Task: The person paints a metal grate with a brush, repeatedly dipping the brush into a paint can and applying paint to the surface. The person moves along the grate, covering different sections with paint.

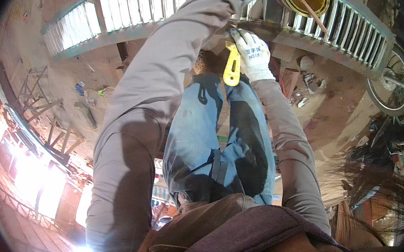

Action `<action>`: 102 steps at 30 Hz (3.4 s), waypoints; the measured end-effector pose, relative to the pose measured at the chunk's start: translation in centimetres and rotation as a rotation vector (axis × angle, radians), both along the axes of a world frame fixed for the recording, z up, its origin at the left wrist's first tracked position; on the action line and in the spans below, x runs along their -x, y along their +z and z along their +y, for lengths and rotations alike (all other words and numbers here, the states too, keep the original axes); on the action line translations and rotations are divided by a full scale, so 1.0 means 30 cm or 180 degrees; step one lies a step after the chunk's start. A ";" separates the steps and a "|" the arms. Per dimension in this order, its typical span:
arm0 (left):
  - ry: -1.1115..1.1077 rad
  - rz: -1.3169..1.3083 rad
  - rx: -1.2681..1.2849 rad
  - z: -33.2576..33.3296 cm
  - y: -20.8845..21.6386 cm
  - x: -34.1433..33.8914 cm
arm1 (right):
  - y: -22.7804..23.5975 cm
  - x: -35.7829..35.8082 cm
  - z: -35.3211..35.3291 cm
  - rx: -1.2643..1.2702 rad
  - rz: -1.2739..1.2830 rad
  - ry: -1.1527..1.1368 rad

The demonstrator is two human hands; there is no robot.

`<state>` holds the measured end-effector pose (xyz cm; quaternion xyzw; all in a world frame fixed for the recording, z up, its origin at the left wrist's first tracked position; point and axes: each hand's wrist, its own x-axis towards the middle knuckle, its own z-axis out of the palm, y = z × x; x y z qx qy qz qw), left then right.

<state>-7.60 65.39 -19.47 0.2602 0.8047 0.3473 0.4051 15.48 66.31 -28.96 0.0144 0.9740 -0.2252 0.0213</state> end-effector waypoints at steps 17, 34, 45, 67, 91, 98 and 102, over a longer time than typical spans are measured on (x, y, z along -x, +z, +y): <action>0.0803 -0.0075 -0.1016 -0.305 -0.153 0.149 | -0.010 0.145 -0.510 -0.0450 -0.0757 -0.2190; 0.1809 -0.1333 -0.0225 -1.135 -0.144 0.173 | -0.031 0.112 -0.526 0.1829 0.0139 -0.5099; 0.0956 -0.0469 0.0328 -1.038 0.007 0.565 | -0.037 -0.002 -0.285 -0.0674 0.0144 -0.3388; -0.1195 0.1676 0.1373 -0.252 -0.488 0.461 | -0.107 0.099 -0.208 -0.0810 -0.0210 -0.2871; -0.0757 0.1430 0.1198 -0.257 -0.462 0.456 | -0.112 0.181 -0.128 -0.1127 -0.0026 -0.3177; -0.0698 0.1378 0.1081 -0.251 -0.449 0.437 | -0.126 0.261 -0.032 -0.1349 -0.0150 -0.3334; -0.0744 0.1381 0.1033 -0.245 -0.446 0.434 | -0.108 0.248 -0.116 -0.1292 -0.0193 -0.3144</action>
